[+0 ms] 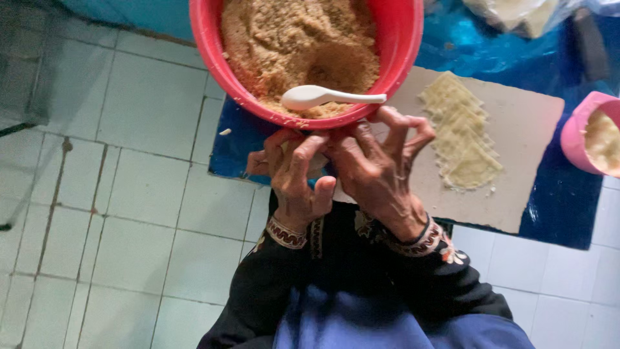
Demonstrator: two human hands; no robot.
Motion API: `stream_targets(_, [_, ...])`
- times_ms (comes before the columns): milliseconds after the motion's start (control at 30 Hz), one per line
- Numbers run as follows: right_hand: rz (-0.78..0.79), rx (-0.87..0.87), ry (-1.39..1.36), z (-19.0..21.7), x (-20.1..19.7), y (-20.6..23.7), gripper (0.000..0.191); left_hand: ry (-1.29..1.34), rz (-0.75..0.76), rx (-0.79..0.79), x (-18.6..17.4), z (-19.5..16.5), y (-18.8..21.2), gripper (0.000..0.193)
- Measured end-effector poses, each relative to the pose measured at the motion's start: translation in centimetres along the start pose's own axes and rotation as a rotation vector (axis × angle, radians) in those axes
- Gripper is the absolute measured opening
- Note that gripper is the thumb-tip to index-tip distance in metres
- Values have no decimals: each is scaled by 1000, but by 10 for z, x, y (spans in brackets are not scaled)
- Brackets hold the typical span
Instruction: The person sits at a table and fills small square pastry wrappers with a brown grated filling, scooping it with a spoon from a large red bowl and placing it on each wrapper. They then fold each wrapper over the filling and press the edges closed, setting the folded pastries aside as they finish each one.
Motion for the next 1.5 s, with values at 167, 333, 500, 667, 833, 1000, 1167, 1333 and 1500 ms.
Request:
stream_targets(167, [46, 159, -28, -17, -28, 31, 28, 28, 73, -51, 5, 3, 4, 73])
stream_targets(333, [178, 315, 85, -73, -86, 93, 20, -37, 102, -51, 7, 0, 8, 72])
stream_targets(500, [211, 290, 139, -92, -90, 129, 22, -80, 180, 10, -3, -14, -3, 67])
stream_targets(667, [189, 248, 189, -95, -83, 138, 14, -144, 292, 192, 14, -58, 6, 28])
stream_targets(833, [183, 258, 42, -97, -81, 134, 24, -64, 537, 346, 53, -86, 15, 44])
stream_targets(1000, [154, 233, 101, -97, -71, 134, 16, -166, 641, 414, 69, -91, 16, 58])
stream_targets(1167, [136, 391, -92, -110, -63, 143, 12, -244, 613, 428, 71, -89, 18, 55])
stream_targets(1333, [78, 528, -298, -139, -66, 152, 10, -253, 619, 418, 70, -87, 19, 50])
stream_targets(1500, [-48, 867, -674, -167, -72, 150, 15, -188, 617, 377, 70, -86, 18, 45])
Point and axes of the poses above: each hand's wrist, its own y-axis away from the middle knuckle, its own x-axis out of the palm, z = x × y, the point moved 1 cm from there along -y, towards the middle knuckle, and after that the axes turned 5 degrees about -x, right-handed, at the moved point
